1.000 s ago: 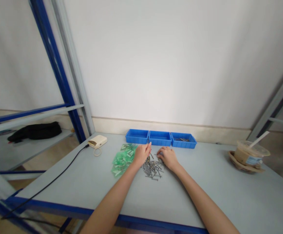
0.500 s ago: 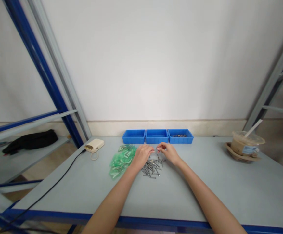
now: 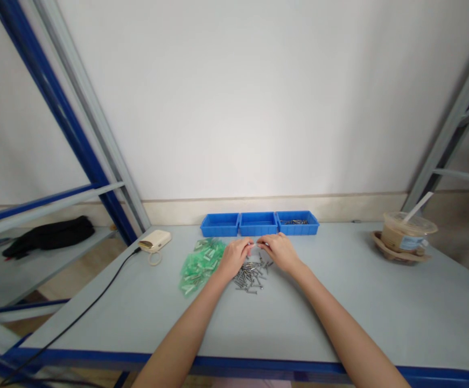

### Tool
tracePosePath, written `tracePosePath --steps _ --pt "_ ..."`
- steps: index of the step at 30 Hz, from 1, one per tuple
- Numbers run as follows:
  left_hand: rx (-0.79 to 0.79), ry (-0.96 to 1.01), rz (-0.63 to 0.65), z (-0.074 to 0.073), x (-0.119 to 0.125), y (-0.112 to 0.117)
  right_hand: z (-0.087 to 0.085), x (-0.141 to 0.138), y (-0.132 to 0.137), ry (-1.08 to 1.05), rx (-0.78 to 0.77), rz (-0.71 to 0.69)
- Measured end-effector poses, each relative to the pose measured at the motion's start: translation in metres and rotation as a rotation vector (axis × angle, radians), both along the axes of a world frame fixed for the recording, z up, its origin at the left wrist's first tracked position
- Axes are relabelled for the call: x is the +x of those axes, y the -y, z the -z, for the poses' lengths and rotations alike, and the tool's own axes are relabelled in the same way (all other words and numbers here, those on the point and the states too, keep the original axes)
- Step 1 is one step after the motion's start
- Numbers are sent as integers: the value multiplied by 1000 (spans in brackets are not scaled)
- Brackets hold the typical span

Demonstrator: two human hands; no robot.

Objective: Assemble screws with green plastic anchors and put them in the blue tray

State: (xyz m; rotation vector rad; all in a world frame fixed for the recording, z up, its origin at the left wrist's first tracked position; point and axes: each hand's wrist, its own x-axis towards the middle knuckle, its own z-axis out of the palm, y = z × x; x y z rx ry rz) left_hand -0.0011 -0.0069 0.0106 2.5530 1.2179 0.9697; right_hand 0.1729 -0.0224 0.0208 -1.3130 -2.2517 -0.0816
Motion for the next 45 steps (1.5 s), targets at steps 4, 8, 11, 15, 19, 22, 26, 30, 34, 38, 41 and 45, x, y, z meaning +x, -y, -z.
tracePosePath --steps 4,8,11,15,19,22,26,30,34,38,41,45 --pt "4 12 6 -2 0 1 1 0 1 -1 17 -13" --pt "-27 7 -15 -2 0 1 -2 0 3 29 11 -5" --pt "-58 28 -15 0 0 1 -4 1 4 26 -5 5" --pt "-45 53 -5 3 0 0 -5 1 4 24 -6 -2" --pt "-32 34 -5 2 -1 -1 -5 1 4 15 -44 -23" --pt "-52 34 -5 2 -1 -1 -5 1 4 -6 -82 -49" --pt "-54 63 -15 3 -1 -1 -4 1 1 -71 -145 -85" --pt "-45 81 -1 4 -1 -2 -1 3 -2 -154 -274 -156" --pt "-77 32 4 3 0 -2 1 4 -3 -206 -311 -179" --pt "-110 41 -57 5 1 -3 0 3 -1 -228 -290 -141" --pt "-112 51 -77 6 1 -4 -2 0 2 -212 -245 -89" --pt "-136 74 -62 5 1 -4 -3 -1 3 -173 -189 -50"
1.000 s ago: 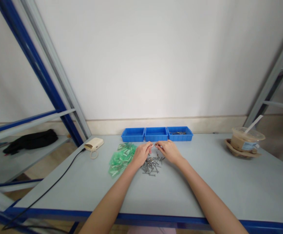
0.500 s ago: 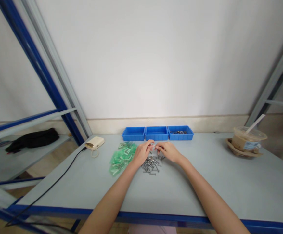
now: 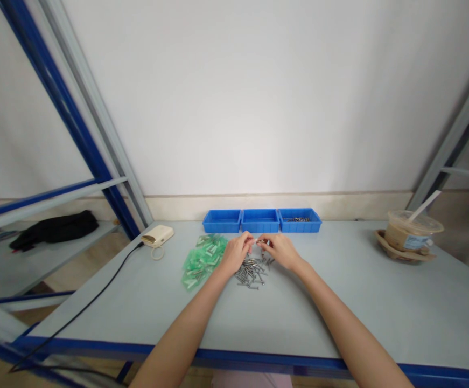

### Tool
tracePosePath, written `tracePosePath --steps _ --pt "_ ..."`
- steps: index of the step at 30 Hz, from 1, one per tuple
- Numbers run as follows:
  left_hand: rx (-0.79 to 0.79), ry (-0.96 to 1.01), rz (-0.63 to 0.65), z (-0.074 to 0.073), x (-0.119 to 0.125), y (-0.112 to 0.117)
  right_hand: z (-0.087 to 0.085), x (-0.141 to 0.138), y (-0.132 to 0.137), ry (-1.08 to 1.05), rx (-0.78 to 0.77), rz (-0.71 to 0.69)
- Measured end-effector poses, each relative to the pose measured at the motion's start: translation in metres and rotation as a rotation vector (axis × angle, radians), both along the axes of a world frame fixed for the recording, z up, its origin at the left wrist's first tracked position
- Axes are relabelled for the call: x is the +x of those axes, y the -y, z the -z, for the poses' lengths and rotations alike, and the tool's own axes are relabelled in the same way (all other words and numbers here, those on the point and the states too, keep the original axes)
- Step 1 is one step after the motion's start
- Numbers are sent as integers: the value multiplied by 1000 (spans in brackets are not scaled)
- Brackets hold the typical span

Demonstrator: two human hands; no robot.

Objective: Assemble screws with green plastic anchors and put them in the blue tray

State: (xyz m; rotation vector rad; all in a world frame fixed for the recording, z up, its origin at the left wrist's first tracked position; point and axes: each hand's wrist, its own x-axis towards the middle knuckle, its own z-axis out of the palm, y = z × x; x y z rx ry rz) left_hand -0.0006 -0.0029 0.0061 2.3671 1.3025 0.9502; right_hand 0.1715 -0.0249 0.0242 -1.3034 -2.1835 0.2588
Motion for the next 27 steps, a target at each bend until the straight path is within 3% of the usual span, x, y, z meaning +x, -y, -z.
tracePosePath --steps 18,27 --pt "0 -64 30 -4 2 3 5 2 -1 145 111 45" --pt "-29 -29 83 -1 2 2 2 2 1 228 78 63"
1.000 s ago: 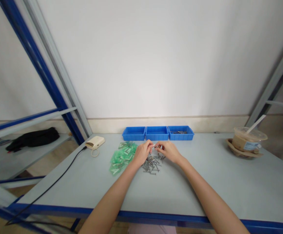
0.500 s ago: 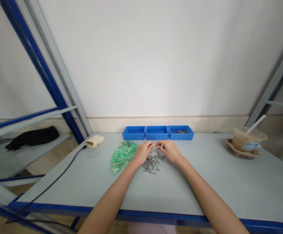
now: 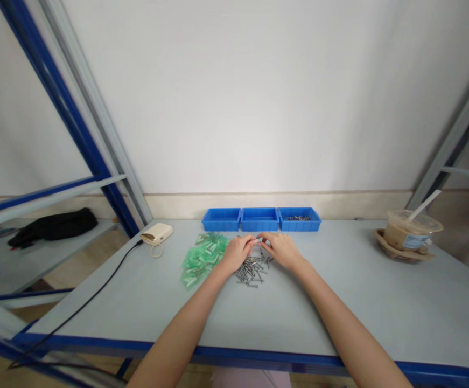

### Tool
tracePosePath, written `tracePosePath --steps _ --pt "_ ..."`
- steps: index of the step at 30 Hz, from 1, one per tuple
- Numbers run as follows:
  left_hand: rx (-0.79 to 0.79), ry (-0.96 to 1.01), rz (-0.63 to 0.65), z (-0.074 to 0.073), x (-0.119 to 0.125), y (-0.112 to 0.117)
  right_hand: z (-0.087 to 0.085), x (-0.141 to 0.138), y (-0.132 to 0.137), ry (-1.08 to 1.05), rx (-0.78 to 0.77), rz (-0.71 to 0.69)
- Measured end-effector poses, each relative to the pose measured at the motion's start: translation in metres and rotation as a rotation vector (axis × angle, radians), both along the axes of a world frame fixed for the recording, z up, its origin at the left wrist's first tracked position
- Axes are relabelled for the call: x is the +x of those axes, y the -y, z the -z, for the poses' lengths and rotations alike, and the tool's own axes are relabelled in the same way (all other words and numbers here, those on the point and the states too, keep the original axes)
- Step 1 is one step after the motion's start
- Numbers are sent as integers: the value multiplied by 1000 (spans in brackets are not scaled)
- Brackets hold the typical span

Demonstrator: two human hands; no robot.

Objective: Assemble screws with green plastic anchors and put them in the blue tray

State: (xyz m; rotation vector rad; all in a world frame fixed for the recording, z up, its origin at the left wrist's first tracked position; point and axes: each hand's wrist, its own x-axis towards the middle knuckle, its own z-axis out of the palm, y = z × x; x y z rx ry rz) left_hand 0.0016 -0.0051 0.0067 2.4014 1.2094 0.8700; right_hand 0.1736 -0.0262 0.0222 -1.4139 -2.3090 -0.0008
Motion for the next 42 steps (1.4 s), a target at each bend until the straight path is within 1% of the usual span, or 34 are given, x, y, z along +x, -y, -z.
tracePosePath --steps 4,9,12,19,25,28,30,34,38,40,42 --pt "16 16 8 4 -1 -2 0 -2 1 -32 -11 -24" --pt "5 29 -26 6 0 -3 2 -3 0 -77 -17 -5" --pt "-10 36 -33 5 1 -3 2 -3 0 -58 -20 14" --pt "2 38 -43 -1 -1 -2 1 -2 0 -105 11 -60" --pt "-26 17 -33 1 -1 -3 11 -1 -9 -195 -35 -120" --pt "-15 -1 -32 2 -2 -4 14 2 -12 -206 -49 -102" --pt "-4 -7 -40 2 -3 -4 13 6 -12 -167 -83 -83" --pt "-2 -20 -45 2 -3 -4 12 17 -14 -53 -220 -74" --pt "-20 -59 -48 2 -3 -3 16 23 -19 -25 -346 -9" --pt "-22 -74 -40 3 -2 -4 17 23 -20 -51 -356 8" --pt "-18 -79 -31 3 -1 -4 18 21 -21 -107 -325 19"
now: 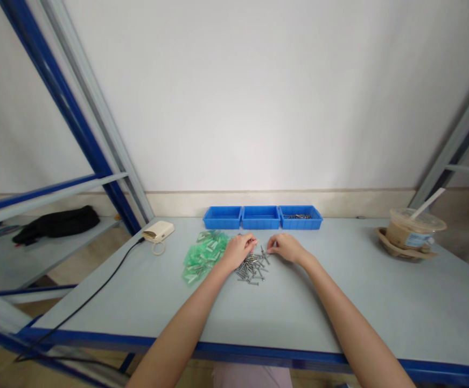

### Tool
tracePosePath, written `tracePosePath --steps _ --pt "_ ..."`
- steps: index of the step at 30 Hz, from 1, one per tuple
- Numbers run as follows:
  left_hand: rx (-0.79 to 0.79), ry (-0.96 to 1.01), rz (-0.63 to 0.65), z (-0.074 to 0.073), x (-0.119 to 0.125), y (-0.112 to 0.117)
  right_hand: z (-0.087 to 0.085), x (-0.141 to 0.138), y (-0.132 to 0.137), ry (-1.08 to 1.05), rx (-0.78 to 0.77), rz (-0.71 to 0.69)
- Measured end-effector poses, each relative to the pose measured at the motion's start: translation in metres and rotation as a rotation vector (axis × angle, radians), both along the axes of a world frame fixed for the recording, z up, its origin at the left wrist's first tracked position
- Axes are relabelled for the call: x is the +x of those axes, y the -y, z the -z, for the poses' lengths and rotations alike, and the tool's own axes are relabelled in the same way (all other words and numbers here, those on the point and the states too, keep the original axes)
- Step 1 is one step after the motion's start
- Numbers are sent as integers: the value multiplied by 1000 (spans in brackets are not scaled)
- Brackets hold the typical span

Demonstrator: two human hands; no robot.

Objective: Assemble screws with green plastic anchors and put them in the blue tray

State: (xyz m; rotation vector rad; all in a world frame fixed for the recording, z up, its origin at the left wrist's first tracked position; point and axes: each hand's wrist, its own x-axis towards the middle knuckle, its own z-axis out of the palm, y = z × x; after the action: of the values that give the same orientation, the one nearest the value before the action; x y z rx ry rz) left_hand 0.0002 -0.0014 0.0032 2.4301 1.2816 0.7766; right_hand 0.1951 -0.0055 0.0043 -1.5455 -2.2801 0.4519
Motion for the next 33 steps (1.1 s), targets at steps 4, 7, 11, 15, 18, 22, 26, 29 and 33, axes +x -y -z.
tracePosePath --steps 4,7,11,15,18,22,26,29,33 --pt "51 9 31 1 1 2 -1 -5 -2 -217 63 -17" --pt "116 0 71 1 2 3 -1 -8 -3 -390 61 -63" --pt "150 2 64 2 1 2 -2 -11 -2 -510 61 -120" --pt "143 17 45 0 -1 2 -5 -10 -2 -540 83 -124" --pt "146 24 39 -1 0 4 -4 -8 -3 -523 75 -105" --pt "140 17 24 -3 1 5 -5 -8 -2 -481 49 -138" --pt "85 91 -16 -4 2 3 -12 -11 5 -272 176 -63" --pt "10 151 17 -3 2 0 -17 -14 10 -115 273 2" --pt "-50 180 41 -1 4 -1 -16 -15 11 -47 278 29"
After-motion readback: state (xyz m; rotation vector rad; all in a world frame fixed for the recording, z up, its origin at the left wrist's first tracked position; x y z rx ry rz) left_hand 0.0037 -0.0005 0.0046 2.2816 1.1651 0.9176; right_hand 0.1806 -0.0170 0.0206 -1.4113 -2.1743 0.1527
